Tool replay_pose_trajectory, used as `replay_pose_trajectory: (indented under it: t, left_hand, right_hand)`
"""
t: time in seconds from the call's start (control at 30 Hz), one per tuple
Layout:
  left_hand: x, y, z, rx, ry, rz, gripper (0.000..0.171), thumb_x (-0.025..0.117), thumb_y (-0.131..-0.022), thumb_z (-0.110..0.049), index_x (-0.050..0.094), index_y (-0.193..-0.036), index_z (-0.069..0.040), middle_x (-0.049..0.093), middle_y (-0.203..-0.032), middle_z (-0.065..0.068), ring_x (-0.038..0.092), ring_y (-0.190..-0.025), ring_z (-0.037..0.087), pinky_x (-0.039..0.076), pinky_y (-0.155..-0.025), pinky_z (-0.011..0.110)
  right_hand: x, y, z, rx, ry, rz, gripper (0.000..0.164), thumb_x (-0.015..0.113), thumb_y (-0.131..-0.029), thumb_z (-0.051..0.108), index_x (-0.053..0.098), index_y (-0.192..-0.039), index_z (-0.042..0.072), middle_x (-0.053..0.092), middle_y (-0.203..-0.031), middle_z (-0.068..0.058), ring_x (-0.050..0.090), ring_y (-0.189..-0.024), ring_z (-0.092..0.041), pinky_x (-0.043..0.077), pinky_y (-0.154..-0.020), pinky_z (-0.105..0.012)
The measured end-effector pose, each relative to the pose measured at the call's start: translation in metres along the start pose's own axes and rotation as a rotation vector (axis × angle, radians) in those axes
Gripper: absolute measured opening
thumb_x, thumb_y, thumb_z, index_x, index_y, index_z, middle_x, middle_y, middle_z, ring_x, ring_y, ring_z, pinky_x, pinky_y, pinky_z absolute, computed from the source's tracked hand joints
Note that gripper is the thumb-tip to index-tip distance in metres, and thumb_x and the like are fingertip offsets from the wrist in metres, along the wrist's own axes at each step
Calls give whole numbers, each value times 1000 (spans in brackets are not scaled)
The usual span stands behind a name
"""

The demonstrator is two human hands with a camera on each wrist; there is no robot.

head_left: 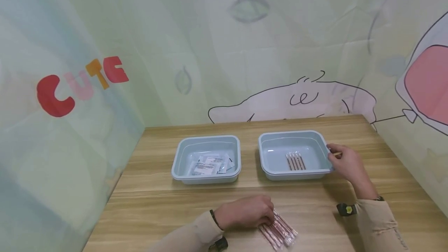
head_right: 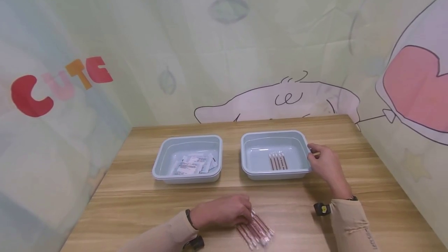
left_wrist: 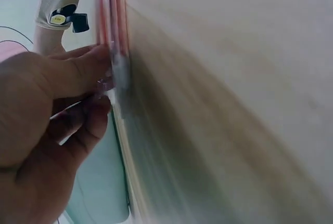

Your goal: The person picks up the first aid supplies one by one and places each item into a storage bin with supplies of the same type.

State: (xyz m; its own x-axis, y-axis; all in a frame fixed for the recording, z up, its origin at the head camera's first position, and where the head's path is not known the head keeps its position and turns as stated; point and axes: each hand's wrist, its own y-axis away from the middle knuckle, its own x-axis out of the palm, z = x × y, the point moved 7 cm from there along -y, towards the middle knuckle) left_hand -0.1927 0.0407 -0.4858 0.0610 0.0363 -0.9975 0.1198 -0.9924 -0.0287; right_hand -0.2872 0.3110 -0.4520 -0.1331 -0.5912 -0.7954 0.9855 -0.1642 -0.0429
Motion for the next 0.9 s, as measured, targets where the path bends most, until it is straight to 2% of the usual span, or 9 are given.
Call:
replay_pose_trajectory:
  t: [0.4,0.53,0.63,0.8,0.9]
  left_hand:
    - [-2,4,3,-72,45,-44,6,66,-91,-19,71,-94,-20,62,-88,-12,53,-83,-3,42,-80,3]
    - [-3,5,5,-88,97,-56,8,64,-93,-20,71,-97,-19,62,-90,-11,54,-85,-3,41,-82,3]
    - [-7,6,6,-86,142,-80,8,63,-94,-19,70,-97,-18,62,-92,-10,54,-86,-3,41,-84,2]
    - [-14,6,7,-57,150,-132,7,64,-93,-16,70,-96,-16,63,-92,-8,56,-87,-1,41,-86,3]
    - [-15,7,9,-62,163,-156,7,64,-92,-15,70,-96,-15,64,-93,-7,56,-89,1,41,-87,3]
  right_hand:
    - [-1,0,1,3,9,1,44,48,-96,15,52,-135,-5,57,-123,-30,60,-106,-45,59,-77,-46]
    - [-1,1,1,6,6,4,44,49,-96,14,52,-135,-6,57,-123,-30,60,-106,-45,60,-77,-46]
    - [0,1,1,3,5,7,43,50,-96,13,52,-134,-6,57,-123,-31,60,-106,-46,60,-76,-46]
    - [0,0,2,0,2,1,44,49,-96,13,52,-135,-6,57,-123,-31,60,-107,-46,60,-76,-45]
    - [-1,0,3,-4,-8,-9,44,49,-95,13,52,-134,-6,57,-123,-30,61,-106,-45,60,-74,-45]
